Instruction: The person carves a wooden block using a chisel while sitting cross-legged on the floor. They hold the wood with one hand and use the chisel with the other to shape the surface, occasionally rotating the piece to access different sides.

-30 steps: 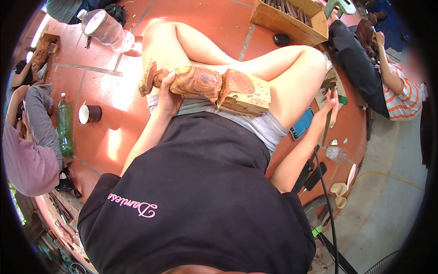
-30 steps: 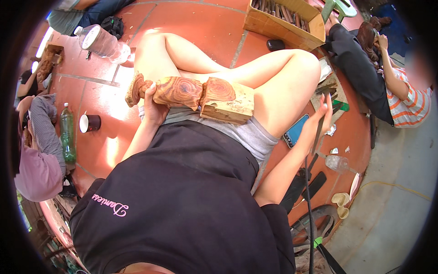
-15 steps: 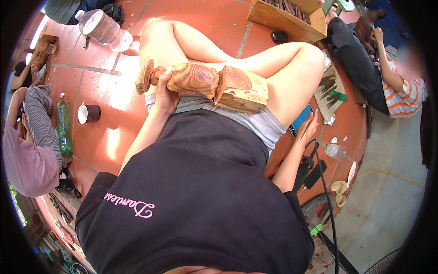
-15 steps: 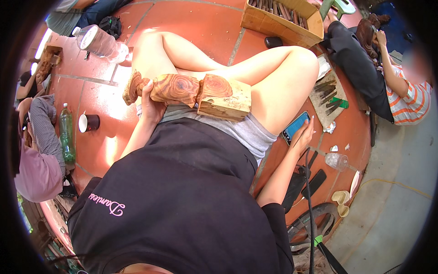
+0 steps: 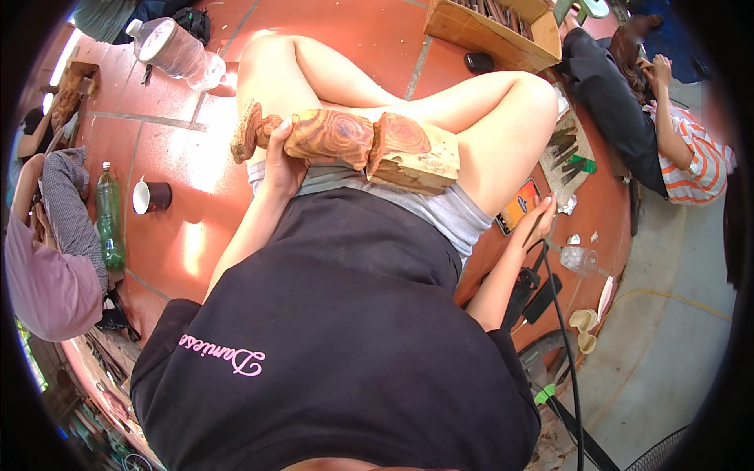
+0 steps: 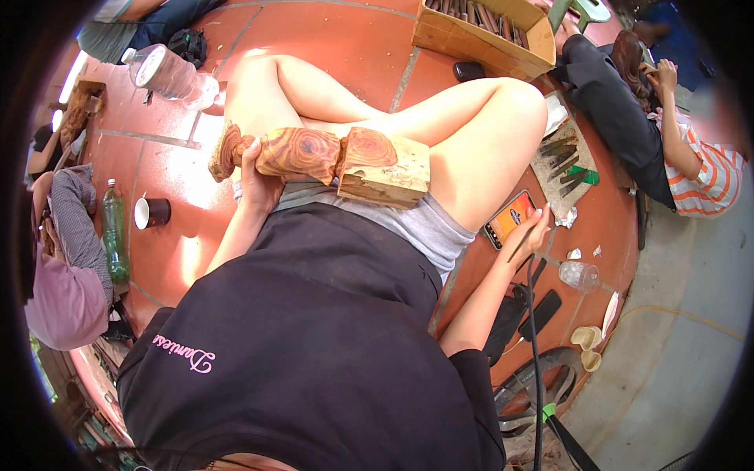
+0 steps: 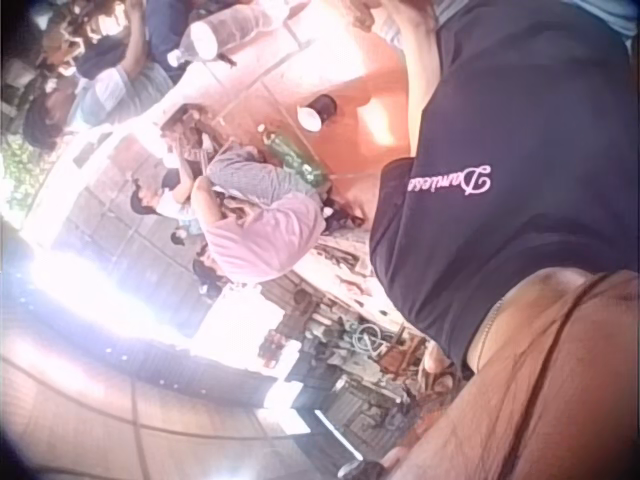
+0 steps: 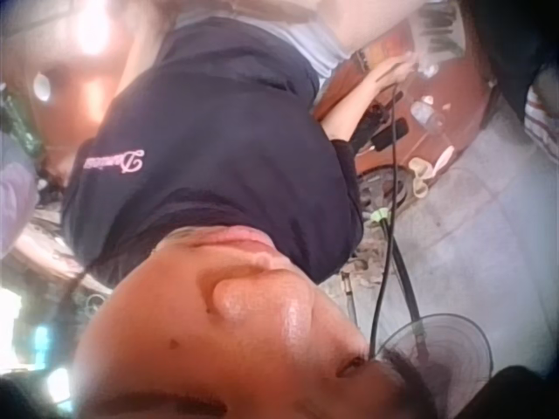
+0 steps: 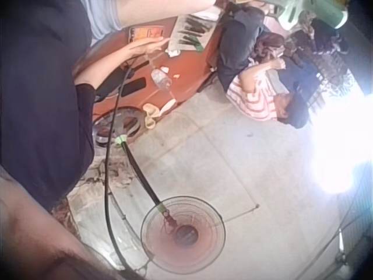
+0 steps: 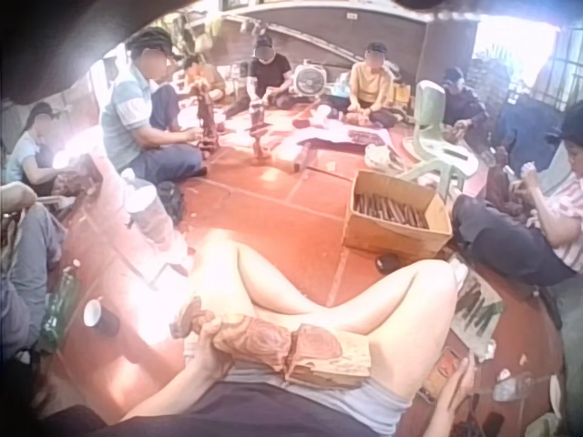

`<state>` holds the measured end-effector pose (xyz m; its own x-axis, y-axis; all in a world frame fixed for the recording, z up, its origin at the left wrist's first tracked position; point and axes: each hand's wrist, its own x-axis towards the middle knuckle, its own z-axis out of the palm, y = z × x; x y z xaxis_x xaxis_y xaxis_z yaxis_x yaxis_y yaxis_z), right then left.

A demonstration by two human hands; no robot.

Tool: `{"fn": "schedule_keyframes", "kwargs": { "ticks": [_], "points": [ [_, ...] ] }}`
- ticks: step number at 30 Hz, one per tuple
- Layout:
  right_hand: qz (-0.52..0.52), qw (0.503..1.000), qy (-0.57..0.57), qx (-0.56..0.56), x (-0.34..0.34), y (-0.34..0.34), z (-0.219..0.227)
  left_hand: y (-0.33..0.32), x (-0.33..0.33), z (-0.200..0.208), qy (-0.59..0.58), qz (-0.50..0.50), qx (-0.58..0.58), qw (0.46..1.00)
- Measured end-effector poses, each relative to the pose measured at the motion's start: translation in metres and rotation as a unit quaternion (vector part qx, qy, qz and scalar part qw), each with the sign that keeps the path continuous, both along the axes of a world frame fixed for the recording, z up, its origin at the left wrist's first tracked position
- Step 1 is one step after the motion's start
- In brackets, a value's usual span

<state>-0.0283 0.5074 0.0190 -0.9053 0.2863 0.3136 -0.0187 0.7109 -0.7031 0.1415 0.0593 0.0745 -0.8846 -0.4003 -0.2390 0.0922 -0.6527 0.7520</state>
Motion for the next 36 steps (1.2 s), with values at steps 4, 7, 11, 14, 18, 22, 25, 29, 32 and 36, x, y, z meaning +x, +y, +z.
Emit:
{"fn": "schedule_keyframes", "kwargs": {
  "ticks": [4,7,11,14,18,22,25,29,32,36],
  "points": [
    [0.012,0.995,-0.032,0.096,0.006,0.002,-0.02,-0.001,-0.001,-0.001,0.001,-0.003,-0.001,1.0],
    [0.015,0.993,-0.008,0.114,-0.003,0.013,-0.036,-0.001,-0.001,-0.002,-0.004,0.0,-0.001,1.0],
    [-0.029,0.996,-0.003,0.082,-0.026,0.02,-0.025,0.0,-0.001,-0.003,-0.003,0.007,0.001,1.0],
    [-0.027,0.994,0.093,-0.058,-0.035,-0.001,0.008,0.0,-0.001,-0.004,-0.004,0.004,0.001,1.0],
    [0.042,0.971,0.166,-0.164,-0.027,-0.061,0.075,-0.001,0.001,-0.003,0.014,-0.006,0.017,1.0],
    [0.182,0.936,0.139,-0.268,-0.011,-0.129,0.124,-0.001,0.001,-0.001,0.009,-0.008,0.015,1.0],
    [0.342,0.873,0.105,-0.331,0.006,-0.188,0.159,-0.001,0.0,-0.002,0.016,-0.008,0.016,1.0],
    [0.512,0.779,-0.002,-0.361,0.02,-0.244,0.164,0.0,-0.001,0.0,-0.011,0.008,-0.005,1.0],
    [0.572,0.742,0.004,-0.349,0.032,-0.278,0.158,-0.002,0.0,-0.001,-0.006,-0.008,-0.005,1.0],
    [0.627,0.756,0.062,-0.175,0.034,-0.286,0.161,0.002,0.0,0.011,0.005,-0.022,0.004,1.0]
  ]
}}
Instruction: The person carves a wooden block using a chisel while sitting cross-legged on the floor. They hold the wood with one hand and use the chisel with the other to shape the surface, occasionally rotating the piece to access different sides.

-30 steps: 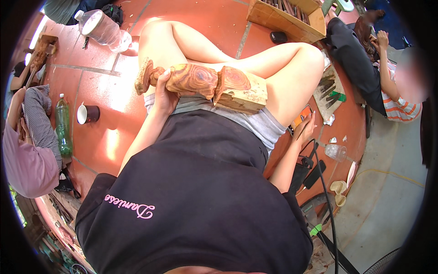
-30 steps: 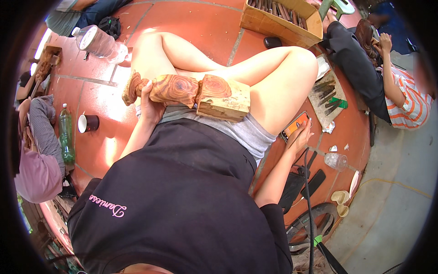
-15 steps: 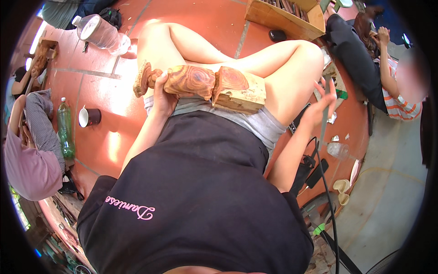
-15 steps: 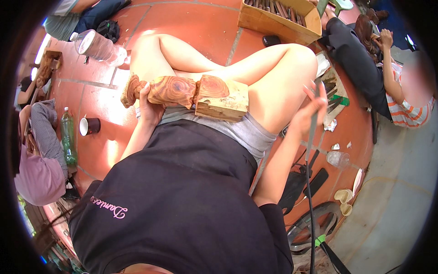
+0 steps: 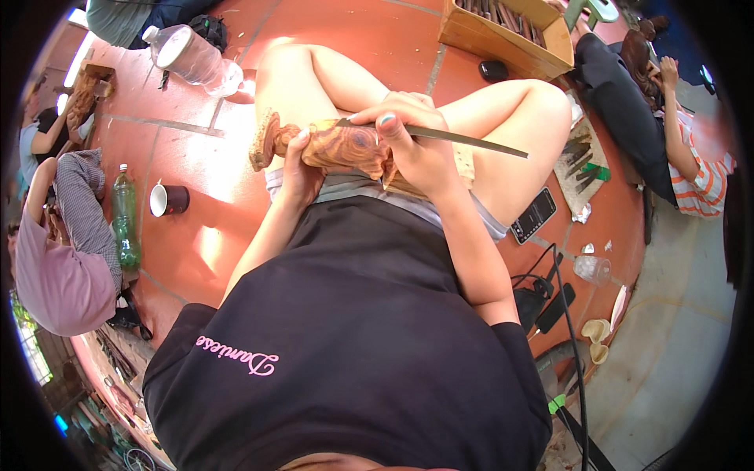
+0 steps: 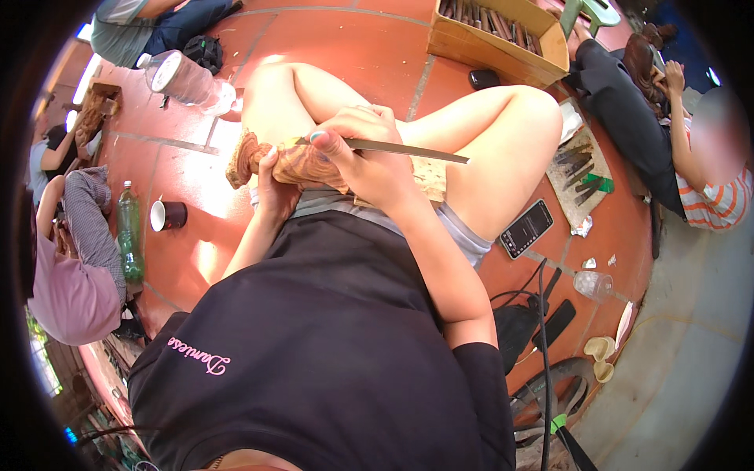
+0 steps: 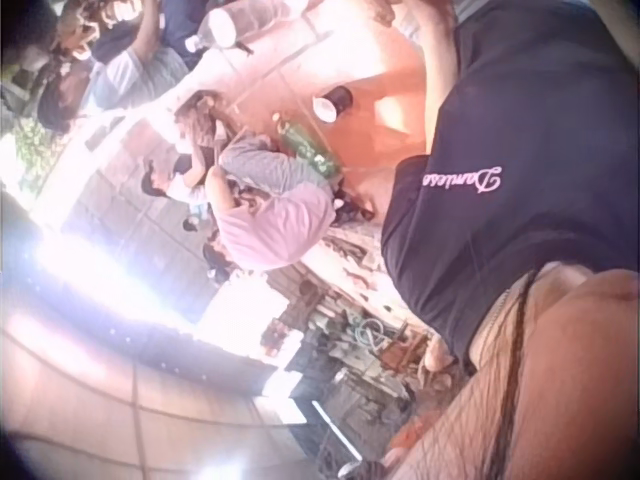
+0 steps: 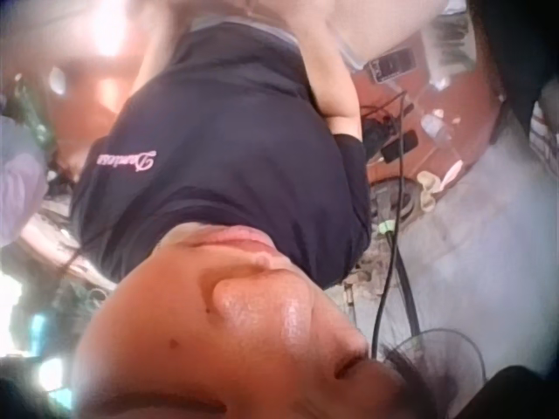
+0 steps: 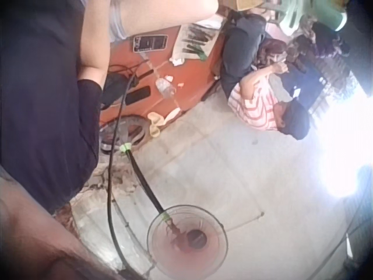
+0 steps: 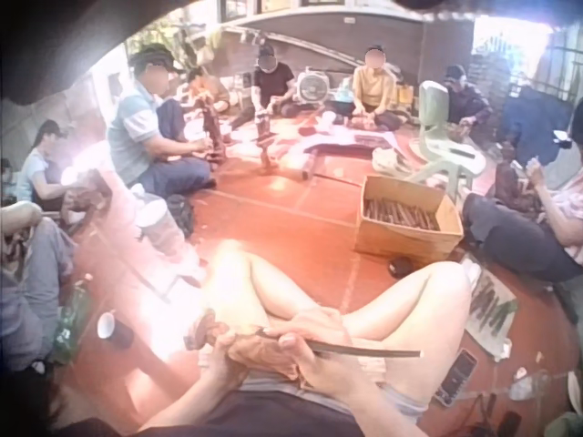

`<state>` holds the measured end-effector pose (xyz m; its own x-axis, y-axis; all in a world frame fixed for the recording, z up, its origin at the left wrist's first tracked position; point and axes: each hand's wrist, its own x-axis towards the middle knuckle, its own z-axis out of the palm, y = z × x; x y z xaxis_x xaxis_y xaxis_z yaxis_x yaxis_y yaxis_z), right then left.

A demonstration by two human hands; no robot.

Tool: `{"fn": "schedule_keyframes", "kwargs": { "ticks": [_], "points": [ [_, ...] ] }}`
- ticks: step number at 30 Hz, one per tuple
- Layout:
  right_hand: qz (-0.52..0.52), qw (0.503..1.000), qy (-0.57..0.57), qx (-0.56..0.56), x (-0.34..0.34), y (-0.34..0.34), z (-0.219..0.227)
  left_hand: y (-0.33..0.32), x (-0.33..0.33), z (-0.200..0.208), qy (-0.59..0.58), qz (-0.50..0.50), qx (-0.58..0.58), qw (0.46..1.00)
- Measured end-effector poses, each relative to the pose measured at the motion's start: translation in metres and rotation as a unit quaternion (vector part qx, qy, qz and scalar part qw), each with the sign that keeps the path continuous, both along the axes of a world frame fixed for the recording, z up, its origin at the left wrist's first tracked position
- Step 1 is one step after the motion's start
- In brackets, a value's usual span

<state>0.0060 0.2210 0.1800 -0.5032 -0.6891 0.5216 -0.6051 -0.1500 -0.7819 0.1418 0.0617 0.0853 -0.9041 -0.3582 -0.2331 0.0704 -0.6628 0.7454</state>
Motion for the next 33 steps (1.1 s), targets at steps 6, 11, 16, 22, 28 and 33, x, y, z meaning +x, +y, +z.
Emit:
{"fn": "schedule_keyframes", "kwargs": {
  "ticks": [6,11,16,22,28,33],
  "points": [
    [0.018,0.994,0.089,0.055,0.005,-0.002,0.0,-0.004,0.001,-0.005,0.006,-0.02,0.014,1.0],
    [0.013,0.99,0.102,0.094,-0.004,0.018,-0.001,-0.002,0.002,-0.006,-0.008,-0.002,0.005,1.0],
    [0.002,0.989,0.119,0.088,-0.005,0.018,0.004,-0.004,0.001,-0.008,-0.007,-0.003,0.006,1.0],
    [0.007,0.99,0.128,0.065,-0.001,0.005,-0.004,-0.001,0.0,0.0,-0.021,0.004,-0.008,1.0],
    [0.012,0.984,0.138,0.113,-0.009,0.026,0.0,0.0,0.0,0.0,-0.03,0.009,-0.012,0.999],
    [-0.007,0.985,0.166,0.044,0.007,-0.001,0.002,-0.002,0.0,-0.001,-0.012,-0.013,-0.001,1.0]
  ]
}}
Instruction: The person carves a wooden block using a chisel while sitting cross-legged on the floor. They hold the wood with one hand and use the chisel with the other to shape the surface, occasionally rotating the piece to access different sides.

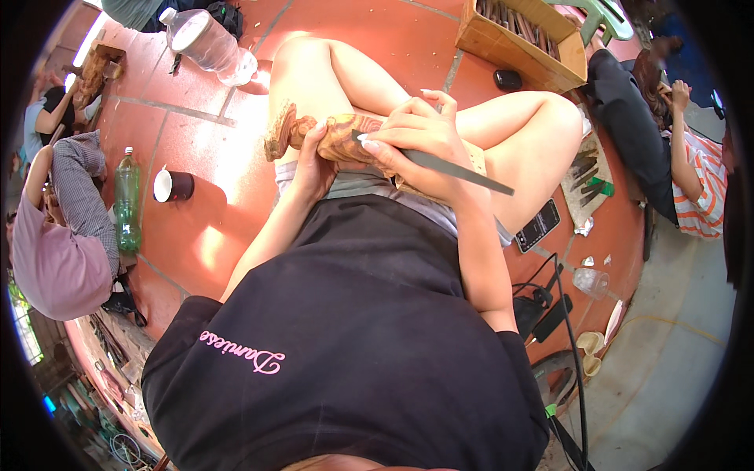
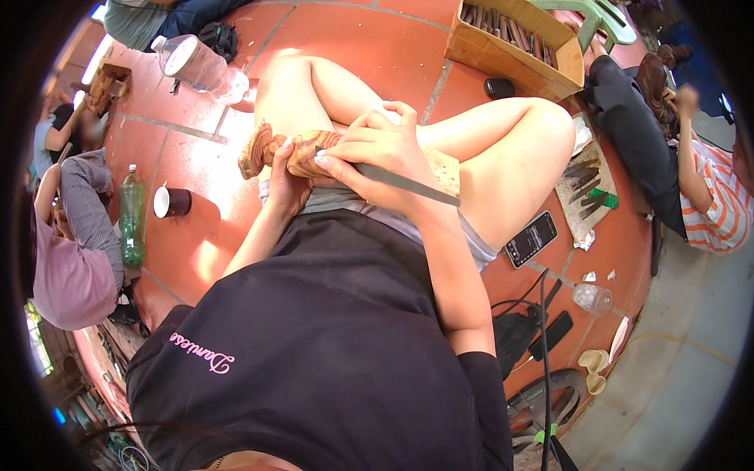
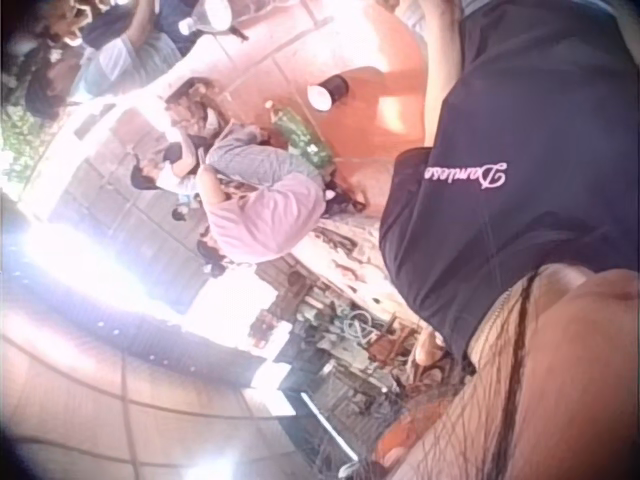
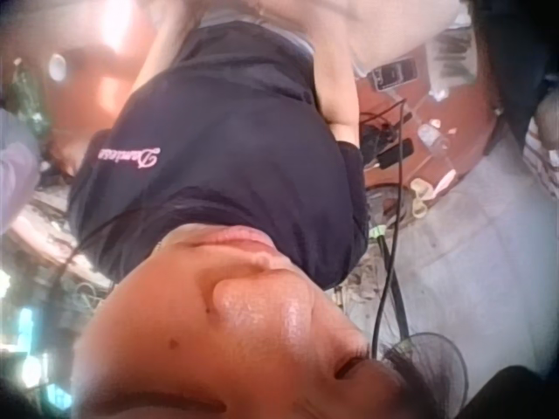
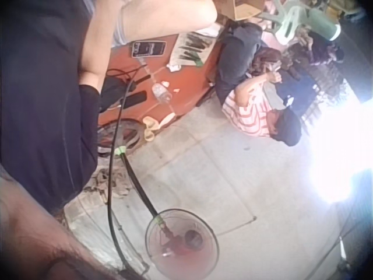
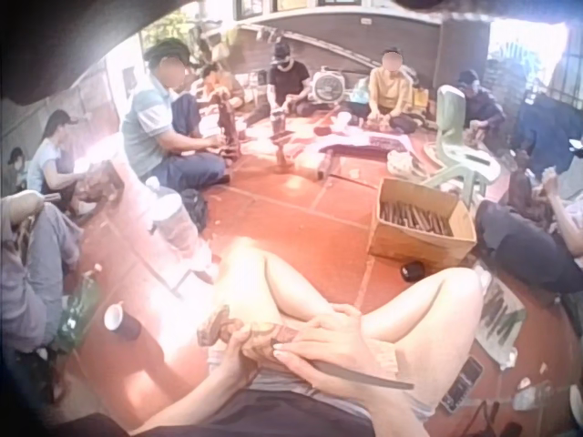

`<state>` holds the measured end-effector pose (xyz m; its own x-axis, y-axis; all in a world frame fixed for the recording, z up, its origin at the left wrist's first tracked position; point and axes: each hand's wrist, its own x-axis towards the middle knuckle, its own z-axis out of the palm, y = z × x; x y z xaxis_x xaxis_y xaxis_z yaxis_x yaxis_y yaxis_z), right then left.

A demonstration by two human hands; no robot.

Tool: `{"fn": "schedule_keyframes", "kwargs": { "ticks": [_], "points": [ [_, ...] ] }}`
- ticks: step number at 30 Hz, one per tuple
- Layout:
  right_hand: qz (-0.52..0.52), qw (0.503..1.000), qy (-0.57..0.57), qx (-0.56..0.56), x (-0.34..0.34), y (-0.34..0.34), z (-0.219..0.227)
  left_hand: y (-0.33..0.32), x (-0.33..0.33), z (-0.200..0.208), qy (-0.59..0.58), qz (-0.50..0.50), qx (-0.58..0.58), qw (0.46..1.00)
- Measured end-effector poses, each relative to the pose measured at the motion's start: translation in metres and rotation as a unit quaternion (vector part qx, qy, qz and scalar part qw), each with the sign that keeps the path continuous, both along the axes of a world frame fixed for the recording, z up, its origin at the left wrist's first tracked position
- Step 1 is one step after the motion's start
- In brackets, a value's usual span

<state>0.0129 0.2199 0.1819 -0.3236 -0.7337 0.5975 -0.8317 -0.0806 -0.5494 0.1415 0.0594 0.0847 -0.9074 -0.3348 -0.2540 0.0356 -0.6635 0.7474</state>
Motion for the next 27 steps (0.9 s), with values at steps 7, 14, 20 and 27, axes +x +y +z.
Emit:
{"fn": "schedule_keyframes", "kwargs": {
  "ticks": [7,14,20,27],
  "points": [
    [-0.021,0.996,0.032,0.074,-0.013,0.025,0.01,0.002,-0.001,0.001,-0.006,0.019,-0.003,1.0],
    [-0.014,0.999,0.03,0.014,0.006,-0.005,0.0,0.0,0.0,-0.001,0.0,0.013,0.02,1.0],
    [-0.006,0.999,0.003,0.054,-0.004,0.012,0.007,0.0,0.0,-0.002,-0.018,0.011,0.01,1.0],
    [0.026,0.996,-0.069,0.051,0.01,-0.014,0.005,-0.002,0.003,0.001,0.022,-0.012,0.029,0.999]
  ]
}}
